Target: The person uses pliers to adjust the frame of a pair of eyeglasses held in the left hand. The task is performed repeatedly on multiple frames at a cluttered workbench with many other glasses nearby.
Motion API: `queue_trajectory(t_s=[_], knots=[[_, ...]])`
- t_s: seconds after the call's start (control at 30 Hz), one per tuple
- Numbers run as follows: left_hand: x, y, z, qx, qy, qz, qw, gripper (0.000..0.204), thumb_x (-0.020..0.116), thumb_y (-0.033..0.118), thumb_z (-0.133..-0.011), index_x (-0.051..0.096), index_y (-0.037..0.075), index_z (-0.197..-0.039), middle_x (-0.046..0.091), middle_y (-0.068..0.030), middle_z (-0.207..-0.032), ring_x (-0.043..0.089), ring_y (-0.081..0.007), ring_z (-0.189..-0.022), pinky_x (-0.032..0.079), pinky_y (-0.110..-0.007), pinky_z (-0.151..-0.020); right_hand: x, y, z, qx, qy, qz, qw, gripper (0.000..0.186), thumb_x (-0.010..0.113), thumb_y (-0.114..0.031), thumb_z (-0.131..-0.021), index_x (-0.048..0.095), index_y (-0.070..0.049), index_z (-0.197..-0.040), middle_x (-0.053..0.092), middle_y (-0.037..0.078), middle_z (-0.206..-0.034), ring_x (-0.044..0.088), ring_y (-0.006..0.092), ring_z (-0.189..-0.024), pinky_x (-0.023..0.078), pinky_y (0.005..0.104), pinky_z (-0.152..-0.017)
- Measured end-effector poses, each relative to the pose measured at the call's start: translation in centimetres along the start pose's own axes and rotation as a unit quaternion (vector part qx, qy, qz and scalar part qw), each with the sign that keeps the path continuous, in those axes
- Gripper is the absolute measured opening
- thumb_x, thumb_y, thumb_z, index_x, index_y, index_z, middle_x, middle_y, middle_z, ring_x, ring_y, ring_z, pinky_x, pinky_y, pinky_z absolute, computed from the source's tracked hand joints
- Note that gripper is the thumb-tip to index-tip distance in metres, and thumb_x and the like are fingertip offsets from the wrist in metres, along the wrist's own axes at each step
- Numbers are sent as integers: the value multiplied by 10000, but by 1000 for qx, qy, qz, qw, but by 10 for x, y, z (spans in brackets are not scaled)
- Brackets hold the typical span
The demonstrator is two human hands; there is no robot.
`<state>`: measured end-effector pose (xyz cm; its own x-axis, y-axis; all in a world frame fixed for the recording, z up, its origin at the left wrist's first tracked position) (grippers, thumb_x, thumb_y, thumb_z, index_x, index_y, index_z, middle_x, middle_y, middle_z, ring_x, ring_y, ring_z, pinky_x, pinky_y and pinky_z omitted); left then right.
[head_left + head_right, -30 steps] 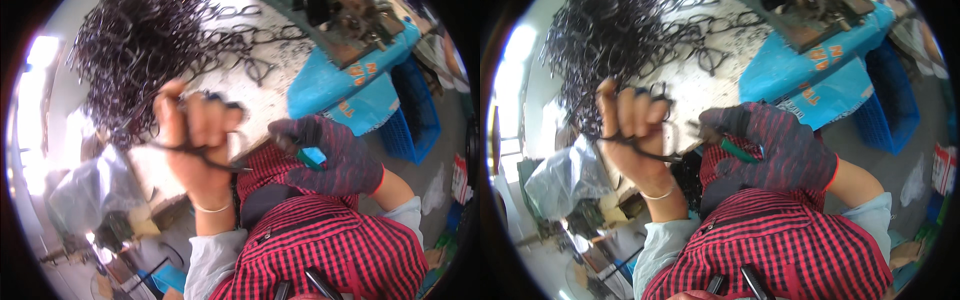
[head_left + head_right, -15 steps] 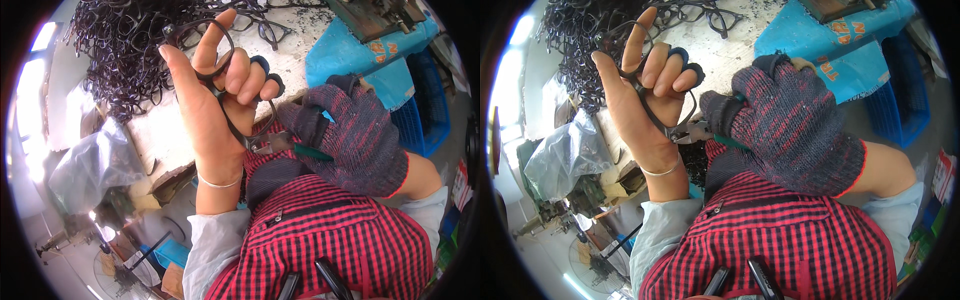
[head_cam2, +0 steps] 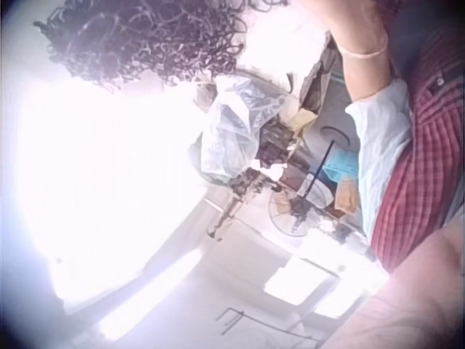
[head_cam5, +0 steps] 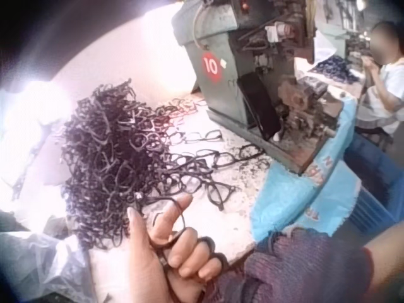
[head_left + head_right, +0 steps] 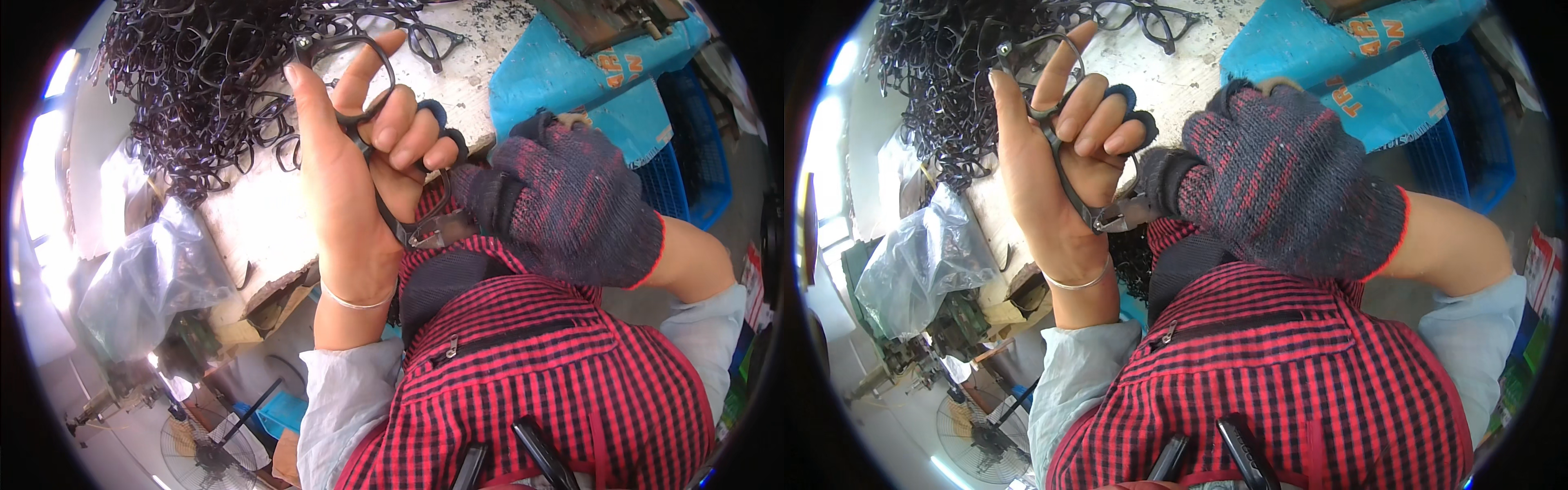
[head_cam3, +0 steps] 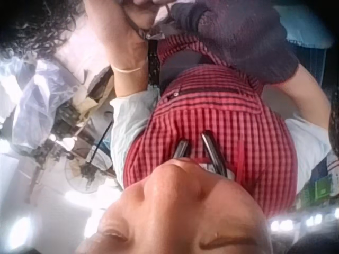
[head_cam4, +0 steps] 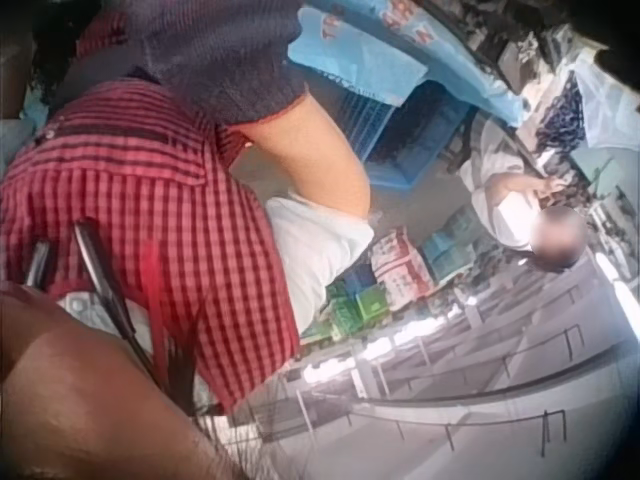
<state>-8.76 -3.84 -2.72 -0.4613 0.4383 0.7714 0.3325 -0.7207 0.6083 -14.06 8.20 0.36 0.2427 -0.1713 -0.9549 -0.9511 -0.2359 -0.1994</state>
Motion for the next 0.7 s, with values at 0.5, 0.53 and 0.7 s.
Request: queue_trajectory(t_s=[0.5,0.53,0.7], knots=[[9,60,45,384,-90,-90,915,924,138,748,-948,455,21,-1422,347,12,-614,261,-100,-543,260,-273,-517,9,-9,15,108,142,-170,969,540,734,-386,-813,604,-166,-1288,594,136,-1069,603,351,-967,484,483,-867],[10,60,47,389,-78,-93,913,920,141,744,-950,457,20,-1421,346,12,-613,258,-100,-543,255,-274,-515,14,-8,12,111,101,-185,971,541,727,-395,-815,604,-166,-1290,589,142,-1077,599,356,-976,479,490,-871],[10,58,45,397,-50,-89,912,913,168,743,-952,465,16,-1417,344,10,-611,253,-101,-544,241,-279,-511,13,-5,13,133,82,-257,954,538,720,-387,-812,608,-155,-1284,583,156,-1098,597,360,-977,479,491,-862]])
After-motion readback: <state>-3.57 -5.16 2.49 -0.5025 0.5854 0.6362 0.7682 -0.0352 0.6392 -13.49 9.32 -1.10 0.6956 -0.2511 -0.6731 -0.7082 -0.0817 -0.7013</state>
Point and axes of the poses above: each hand's wrist, its own z-axis away from the middle knuckle, its own x-axis out of the palm, y = z × x, the point moved 8 cm from there along -z, towards the middle knuckle
